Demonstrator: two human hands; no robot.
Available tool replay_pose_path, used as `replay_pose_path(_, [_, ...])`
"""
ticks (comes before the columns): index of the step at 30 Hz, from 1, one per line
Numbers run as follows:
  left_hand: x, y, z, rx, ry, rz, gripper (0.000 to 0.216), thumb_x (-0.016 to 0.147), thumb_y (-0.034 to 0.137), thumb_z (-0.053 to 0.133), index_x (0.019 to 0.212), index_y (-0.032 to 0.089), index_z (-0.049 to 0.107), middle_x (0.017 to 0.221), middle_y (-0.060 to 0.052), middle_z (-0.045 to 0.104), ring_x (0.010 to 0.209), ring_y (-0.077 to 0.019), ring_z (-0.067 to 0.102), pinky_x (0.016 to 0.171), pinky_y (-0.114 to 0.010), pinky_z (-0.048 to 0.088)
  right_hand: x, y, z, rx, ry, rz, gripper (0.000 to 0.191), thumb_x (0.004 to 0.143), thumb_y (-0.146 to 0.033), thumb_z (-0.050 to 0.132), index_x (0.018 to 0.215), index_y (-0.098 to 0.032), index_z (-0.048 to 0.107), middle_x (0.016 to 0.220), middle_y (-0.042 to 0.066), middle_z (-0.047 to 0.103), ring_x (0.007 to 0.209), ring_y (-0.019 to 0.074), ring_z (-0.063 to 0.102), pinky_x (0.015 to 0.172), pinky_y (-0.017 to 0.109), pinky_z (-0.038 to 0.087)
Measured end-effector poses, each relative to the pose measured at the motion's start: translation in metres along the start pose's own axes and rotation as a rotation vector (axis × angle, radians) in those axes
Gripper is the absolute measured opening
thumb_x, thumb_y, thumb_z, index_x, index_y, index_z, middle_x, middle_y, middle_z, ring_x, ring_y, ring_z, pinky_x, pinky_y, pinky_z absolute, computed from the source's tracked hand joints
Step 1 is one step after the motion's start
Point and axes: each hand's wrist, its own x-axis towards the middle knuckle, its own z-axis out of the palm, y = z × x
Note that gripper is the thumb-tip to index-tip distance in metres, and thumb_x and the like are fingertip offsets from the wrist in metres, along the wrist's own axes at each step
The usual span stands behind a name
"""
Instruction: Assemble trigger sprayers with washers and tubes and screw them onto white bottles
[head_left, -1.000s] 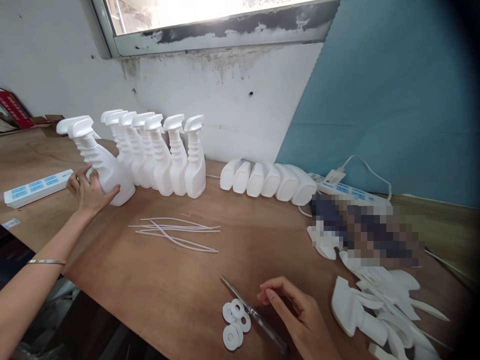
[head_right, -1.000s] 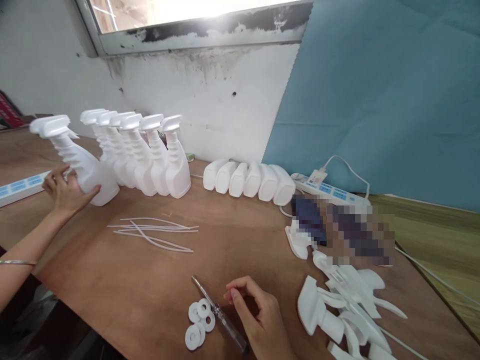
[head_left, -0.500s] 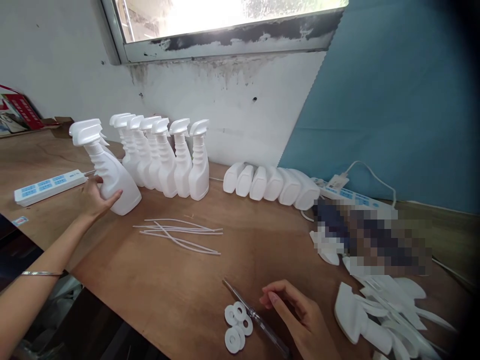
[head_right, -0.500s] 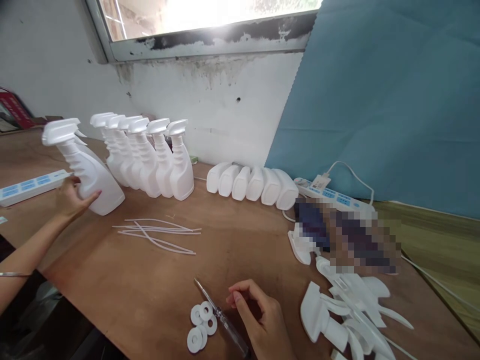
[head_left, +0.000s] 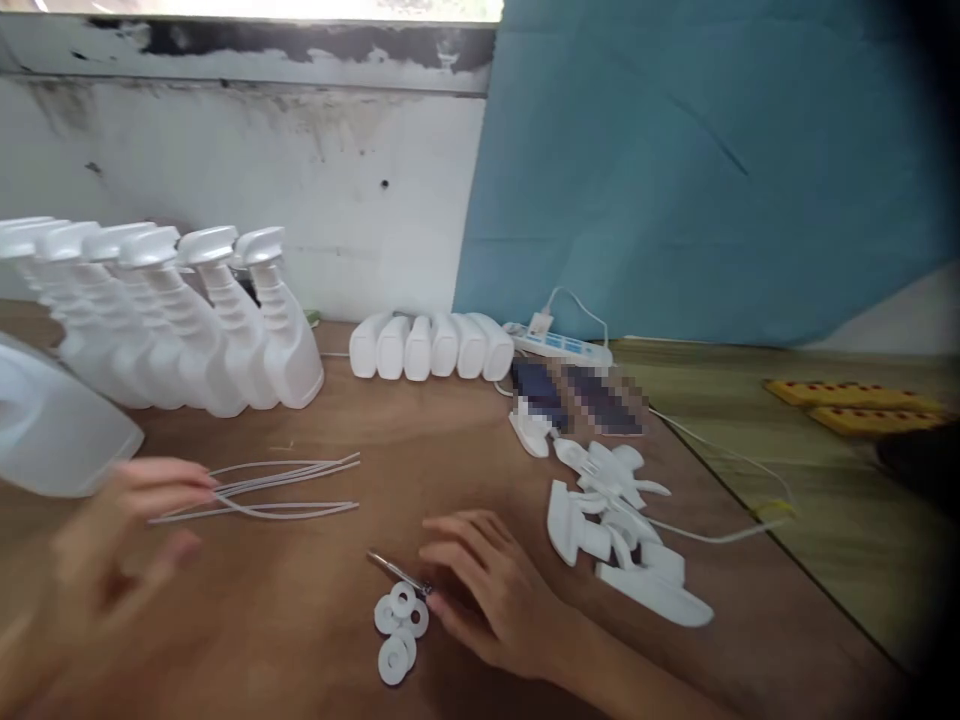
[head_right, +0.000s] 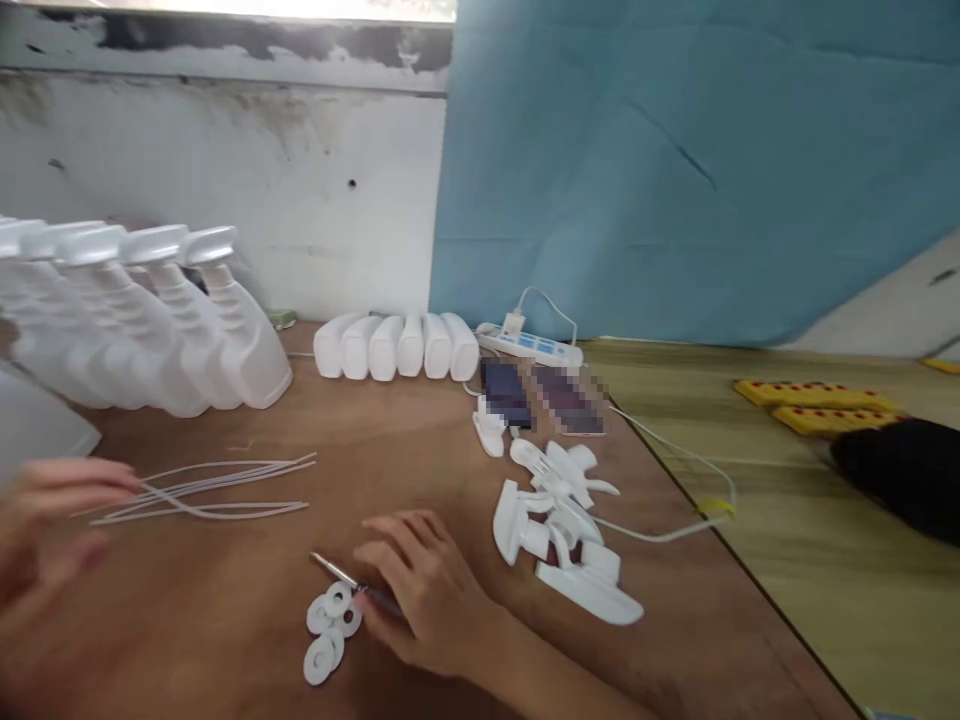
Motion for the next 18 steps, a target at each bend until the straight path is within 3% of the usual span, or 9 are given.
replay_pose_path(3, [-0.008,0.054,0.042,-0.016,-0.457,0.576,0.048,0.073,0.025,0.05,0.121,0.024,0.047,0.12,-0.001,0.054,0.111,-0.0239,0.047,0.093,-0.037,0.041,-0.002,0.013,0.0,-0.329,0.14,0.181,0.025,0.084,-0.022,0.044,0.107,-0.014,0.052,0.119,0.016,0.048,0.111,0.0282,0.042,0.09,0.046,0.038])
replay_pose_path(6, [-0.002,0.088,0.069,-0.033,-0.642,0.84,0.051,0.079,0.019,0.047,0.129,0.015,0.038,0.128,-0.003,0.048,0.122,-0.0202,0.038,0.105,-0.033,0.032,-0.003,0.026,0.005,-0.566,0.183,0.382,0.034,0.083,-0.025,0.046,0.114,-0.01,0.049,0.131,0.021,0.035,0.122,0.0371,0.03,0.091,0.052,0.035])
replay_pose_path(9, [0.016,0.104,0.081,-0.157,-0.735,0.876,0.052,0.083,0.014,0.043,0.133,0.015,0.032,0.127,-0.003,0.048,0.122,-0.0163,0.039,0.107,-0.029,0.031,-0.002,0.038,0.007,-0.66,0.193,0.485,0.044,0.082,-0.026,0.049,0.121,-0.007,0.042,0.139,0.026,0.019,0.128,0.0421,0.016,0.093,0.055,0.031])
replay_pose_path(12, [0.027,0.108,0.094,-0.254,-0.819,0.884,0.055,0.084,0.017,0.041,0.136,0.017,0.025,0.127,-0.006,0.047,0.119,-0.0171,0.043,0.104,-0.03,0.036,-0.001,0.049,0.001,-0.713,0.225,0.55,0.051,0.082,-0.025,0.05,0.127,-0.007,0.035,0.141,0.026,0.013,0.128,0.0424,0.014,0.093,0.055,0.031])
replay_pose_path(18, [0.019,0.097,0.124,-0.287,-0.875,0.731,0.059,0.081,0.02,0.044,0.136,0.021,0.023,0.137,-0.004,0.035,0.128,-0.0229,0.03,0.11,-0.047,0.014,0.003,0.076,-0.02,-0.794,0.212,0.621,0.055,0.083,-0.026,0.046,0.13,-0.003,0.03,0.134,0.027,0.032,0.127,0.0408,0.019,0.093,0.053,0.033])
